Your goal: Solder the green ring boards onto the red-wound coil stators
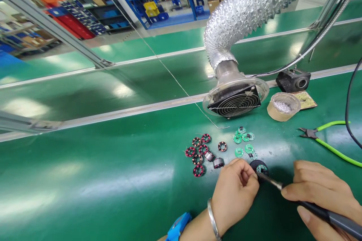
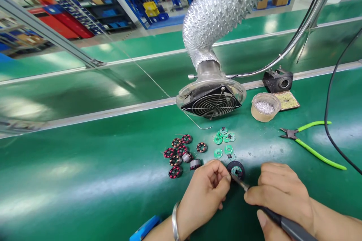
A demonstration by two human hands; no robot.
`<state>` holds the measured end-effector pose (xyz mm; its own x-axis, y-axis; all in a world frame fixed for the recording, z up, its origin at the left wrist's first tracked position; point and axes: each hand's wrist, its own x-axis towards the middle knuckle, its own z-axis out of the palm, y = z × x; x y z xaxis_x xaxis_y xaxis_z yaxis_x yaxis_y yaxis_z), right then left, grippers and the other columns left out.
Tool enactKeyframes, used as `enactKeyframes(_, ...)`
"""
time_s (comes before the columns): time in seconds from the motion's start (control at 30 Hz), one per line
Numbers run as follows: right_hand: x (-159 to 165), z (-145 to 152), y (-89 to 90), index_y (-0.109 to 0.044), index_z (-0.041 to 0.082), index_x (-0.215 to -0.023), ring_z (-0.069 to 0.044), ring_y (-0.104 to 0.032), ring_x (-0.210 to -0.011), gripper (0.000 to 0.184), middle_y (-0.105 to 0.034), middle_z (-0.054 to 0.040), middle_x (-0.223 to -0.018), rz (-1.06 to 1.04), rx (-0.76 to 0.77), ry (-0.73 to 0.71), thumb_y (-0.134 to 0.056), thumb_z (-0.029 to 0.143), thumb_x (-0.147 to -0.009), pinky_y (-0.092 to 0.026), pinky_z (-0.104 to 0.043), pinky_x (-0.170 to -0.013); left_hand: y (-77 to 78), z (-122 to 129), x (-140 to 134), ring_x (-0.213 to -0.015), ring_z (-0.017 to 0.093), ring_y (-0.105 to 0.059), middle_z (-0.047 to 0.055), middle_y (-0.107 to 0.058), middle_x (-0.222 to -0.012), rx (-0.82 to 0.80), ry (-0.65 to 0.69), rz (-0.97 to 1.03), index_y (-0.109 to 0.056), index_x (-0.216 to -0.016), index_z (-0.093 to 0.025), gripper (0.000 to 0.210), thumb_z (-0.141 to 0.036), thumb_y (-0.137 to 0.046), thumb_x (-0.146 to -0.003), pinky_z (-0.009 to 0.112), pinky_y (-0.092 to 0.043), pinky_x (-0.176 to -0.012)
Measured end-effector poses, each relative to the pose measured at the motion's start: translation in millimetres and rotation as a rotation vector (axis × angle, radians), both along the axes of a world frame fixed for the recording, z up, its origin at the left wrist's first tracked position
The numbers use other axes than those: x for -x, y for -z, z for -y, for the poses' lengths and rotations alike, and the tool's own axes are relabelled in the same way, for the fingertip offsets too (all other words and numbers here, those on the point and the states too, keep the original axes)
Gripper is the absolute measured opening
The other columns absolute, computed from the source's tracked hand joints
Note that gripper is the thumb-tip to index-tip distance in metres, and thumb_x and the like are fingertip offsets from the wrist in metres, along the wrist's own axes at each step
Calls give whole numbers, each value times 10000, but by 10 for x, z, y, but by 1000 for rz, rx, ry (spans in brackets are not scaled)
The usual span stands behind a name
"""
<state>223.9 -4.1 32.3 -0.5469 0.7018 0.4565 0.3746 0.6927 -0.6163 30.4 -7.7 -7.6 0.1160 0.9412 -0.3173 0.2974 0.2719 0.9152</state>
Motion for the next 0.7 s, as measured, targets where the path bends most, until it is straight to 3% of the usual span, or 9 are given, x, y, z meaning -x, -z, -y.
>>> enactKeyframes(0.3, -29, 36, 4, -572, 224, -972, -196, -544, -512, 270, -562, -25, -597, 4, -12, 15, -434, 68, -799, -419, -354, -485, -13, -11, -1, -411, 93, -475, -39, -512, -484, 6, -6, 18, -562, -628, -195, 119, -166, -590, -740, 178, -342, -394)
enactKeyframes(0.57, -93, 47, 4, -580, 225, -1056, -244, -629, -676, 258, -596, -56, -677, -13, -60, 85, -447, 116, -864, -468, -384, -544, 2, 0, 1, -409, 88, -473, -41, -509, -498, 11, -10, 18, -557, -629, -193, 122, -161, -592, -741, 178, -354, -398)
enactKeyframes(0.63, -143, -59, 68, -590, 218, -1108, -241, -606, -695, 304, -594, -65, -743, -77, -126, 173, -483, 112, -843, -468, -384, -574, 12, 2, -1, -404, 86, -470, -46, -498, -490, 19, -11, 23, -556, -633, -193, 120, -159, -590, -743, 175, -355, -392)
enactKeyframes(0.7, -217, -230, 166, -599, 229, -1154, -249, -586, -763, 333, -603, -87, -869, -138, -307, 404, -551, 133, -838, -472, -402, -658, 20, 1, -3, -396, 83, -468, -54, -483, -482, 39, 0, 22, -549, -637, -194, 122, -156, -581, -749, 171, -354, -385)
